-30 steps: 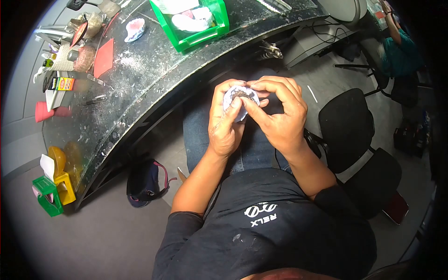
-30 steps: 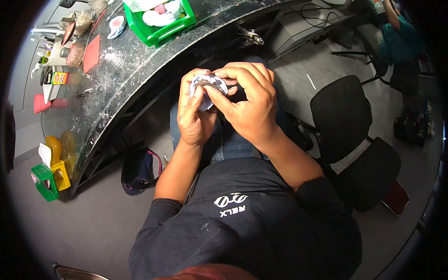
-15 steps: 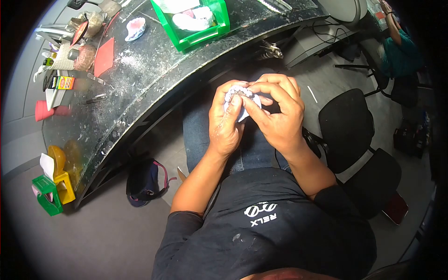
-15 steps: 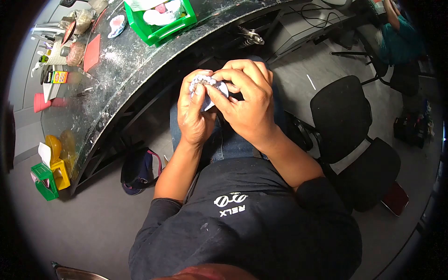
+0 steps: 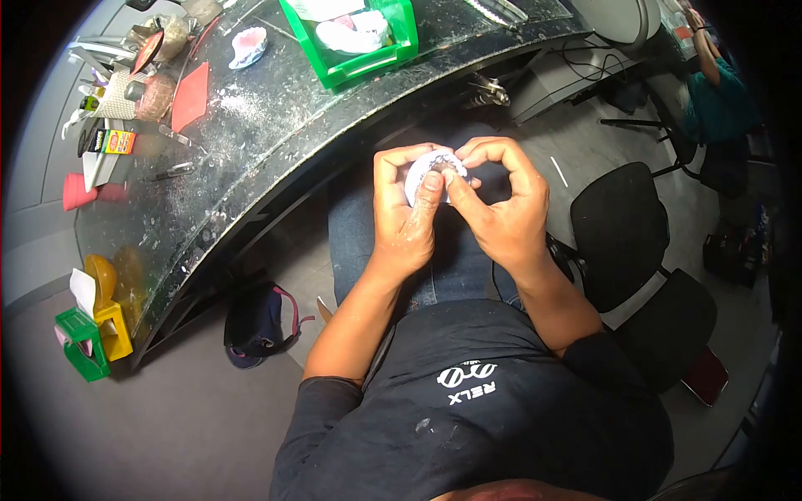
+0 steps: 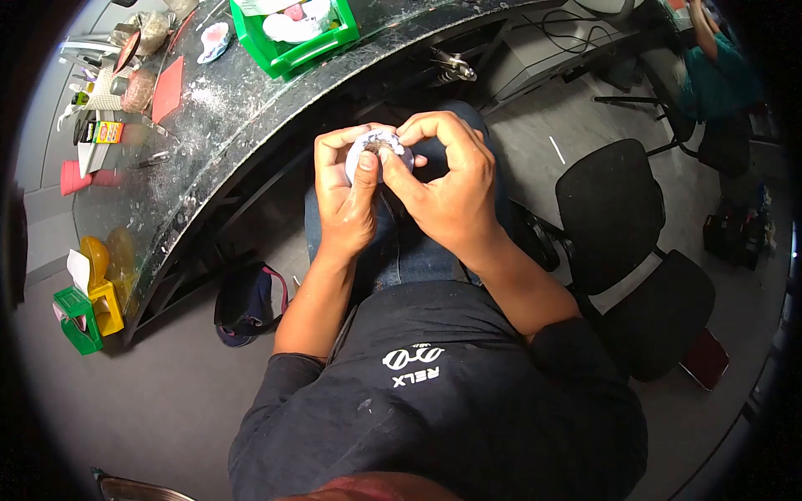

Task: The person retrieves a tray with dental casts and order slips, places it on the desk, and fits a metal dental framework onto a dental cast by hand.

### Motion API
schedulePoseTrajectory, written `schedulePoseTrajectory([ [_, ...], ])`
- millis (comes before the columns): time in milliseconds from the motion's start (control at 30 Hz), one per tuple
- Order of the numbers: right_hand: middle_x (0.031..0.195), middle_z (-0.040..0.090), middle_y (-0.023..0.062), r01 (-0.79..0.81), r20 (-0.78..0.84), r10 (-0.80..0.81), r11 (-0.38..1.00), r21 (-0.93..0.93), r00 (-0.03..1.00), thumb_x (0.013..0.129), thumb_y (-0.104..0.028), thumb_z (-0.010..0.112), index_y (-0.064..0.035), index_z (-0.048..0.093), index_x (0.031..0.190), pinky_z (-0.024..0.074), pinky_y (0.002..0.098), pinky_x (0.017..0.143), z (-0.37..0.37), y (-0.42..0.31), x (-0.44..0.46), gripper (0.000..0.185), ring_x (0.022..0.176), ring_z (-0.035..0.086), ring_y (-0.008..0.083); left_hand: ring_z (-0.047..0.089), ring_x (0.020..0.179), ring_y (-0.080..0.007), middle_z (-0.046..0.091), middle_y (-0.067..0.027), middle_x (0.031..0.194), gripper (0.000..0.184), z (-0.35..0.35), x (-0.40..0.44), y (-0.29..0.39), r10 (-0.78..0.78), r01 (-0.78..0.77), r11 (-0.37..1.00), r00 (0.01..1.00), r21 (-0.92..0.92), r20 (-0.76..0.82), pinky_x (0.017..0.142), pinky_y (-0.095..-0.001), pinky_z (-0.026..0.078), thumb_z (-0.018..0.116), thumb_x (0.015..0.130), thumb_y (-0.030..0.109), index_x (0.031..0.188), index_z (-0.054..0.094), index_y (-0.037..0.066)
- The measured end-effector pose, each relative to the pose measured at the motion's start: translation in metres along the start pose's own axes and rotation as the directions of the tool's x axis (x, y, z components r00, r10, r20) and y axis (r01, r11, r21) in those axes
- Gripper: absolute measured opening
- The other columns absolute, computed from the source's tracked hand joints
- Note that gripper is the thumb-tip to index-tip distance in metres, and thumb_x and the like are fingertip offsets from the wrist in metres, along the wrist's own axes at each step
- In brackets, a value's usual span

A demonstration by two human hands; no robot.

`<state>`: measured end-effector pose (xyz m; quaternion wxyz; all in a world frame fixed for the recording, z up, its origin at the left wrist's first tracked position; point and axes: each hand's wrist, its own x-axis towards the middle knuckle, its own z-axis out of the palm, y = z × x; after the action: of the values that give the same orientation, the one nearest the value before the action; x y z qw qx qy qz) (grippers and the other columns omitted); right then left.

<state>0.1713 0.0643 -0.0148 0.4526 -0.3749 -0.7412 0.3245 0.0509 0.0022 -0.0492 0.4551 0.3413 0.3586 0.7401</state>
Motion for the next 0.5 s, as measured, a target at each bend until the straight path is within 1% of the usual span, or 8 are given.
schedulePoseTrajectory([
  [33,0.095,0.073,0.0081,-0.069,0.019,0.068,0.995,0.068,0.997,0.078,-0.007,0.082,-0.0041,0.068,0.097,0.0508,0.0328,0.081,-0.001,-0.001,0.000,0.024,0.086,0.069,0.0204,0.068,0.101,-0.0251,0.058,-0.0179,0.124,0.028,-0.004,-0.001,-0.001,0.000,0.000,1.000,1.000,0.000,-0.001,0.091,-0.0384,0.056,0.057,0.105,0.010,0.128,0.043,0.002],
  [67,0.095,0.073,0.0081,-0.069,0.020,0.068,0.995,0.068,0.997,0.078,-0.007,0.082,-0.0041,0.068,0.097,0.0508,0.0328,0.081,-0.001,-0.003,0.001,0.024,0.086,0.069,0.0204,0.065,0.107,-0.0237,0.059,-0.0179,0.125,0.027,-0.011,-0.002,-0.003,0.031,-0.035,0.983,0.999,0.182,0.022,0.095,-0.0375,0.054,0.057,0.106,0.013,0.128,0.047,0.001],
  [100,0.095,0.073,0.0078,-0.162,0.070,0.151,0.968,0.191,0.986,0.080,-0.006,0.081,-0.0026,0.069,0.101,0.0515,0.0312,0.080,-0.002,-0.005,0.003,0.025,0.086,0.069,0.0178,0.062,0.114,-0.0224,0.060,-0.0180,0.126,0.028,-0.014,-0.002,-0.002,0.058,-0.072,0.932,0.997,0.356,0.050,0.099,-0.0367,0.051,0.058,0.107,0.017,0.128,0.050,0.000],
  [133,0.095,0.073,0.0075,-0.257,0.129,0.227,0.917,0.307,0.965,0.081,-0.005,0.080,-0.0011,0.070,0.104,0.0523,0.0296,0.079,-0.003,-0.006,0.003,0.025,0.086,0.068,0.0152,0.062,0.114,-0.0224,0.060,-0.0180,0.126,0.028,-0.016,-0.002,-0.001,0.057,-0.071,0.932,0.997,0.356,0.049,0.099,-0.0367,0.051,0.058,0.107,0.017,0.128,0.050,0.000],
  [200,0.096,0.073,0.0071,-0.224,0.191,0.175,0.936,0.272,0.966,0.083,-0.004,0.079,-0.0003,0.071,0.107,0.0527,0.0288,0.079,-0.009,-0.001,0.007,0.025,0.086,0.067,0.0135,0.059,0.114,-0.0247,0.054,-0.0179,0.128,0.024,-0.017,-0.001,0.001,0.140,-0.189,0.868,0.980,0.459,0.138,0.100,-0.0357,0.047,0.053,0.105,0.007,0.128,0.054,-0.002],
  [267,0.096,0.072,0.0068,-0.186,0.254,0.124,0.953,0.240,0.959,0.085,-0.003,0.078,0.0005,0.072,0.109,0.0531,0.0279,0.079,-0.015,0.000,0.009,0.025,0.086,0.067,0.0119,0.058,0.116,-0.0260,0.054,-0.0190,0.128,0.024,-0.019,0.000,0.003,0.157,-0.214,0.857,0.975,0.469,0.160,0.102,-0.0371,0.046,0.051,0.106,0.007,0.128,0.055,-0.003],
  [333,0.096,0.072,0.0073,-0.247,0.309,0.146,0.915,0.318,0.940,0.086,-0.001,0.077,0.0012,0.072,0.106,0.0538,0.0277,0.080,-0.017,-0.004,0.011,0.020,0.087,0.067,0.0123,0.057,0.118,-0.0272,0.055,-0.0200,0.128,0.025,-0.020,0.001,0.003,0.175,-0.241,0.844,0.968,0.479,0.179,0.103,-0.0386,0.046,0.049,0.106,0.008,0.128,0.055,-0.003],
  [500,0.097,0.072,0.0090,-0.279,0.303,0.170,0.889,0.364,0.938,0.086,-0.001,0.077,0.0020,0.072,0.104,0.0536,0.0279,0.081,-0.017,-0.008,0.011,0.019,0.089,0.068,0.0138,0.062,0.116,-0.0279,0.059,-0.0231,0.129,0.025,-0.014,0.000,0.004,0.163,-0.206,0.924,0.974,0.321,0.157,0.102,-0.0384,0.049,0.047,0.107,0.006,0.127,0.056,-0.005],
])
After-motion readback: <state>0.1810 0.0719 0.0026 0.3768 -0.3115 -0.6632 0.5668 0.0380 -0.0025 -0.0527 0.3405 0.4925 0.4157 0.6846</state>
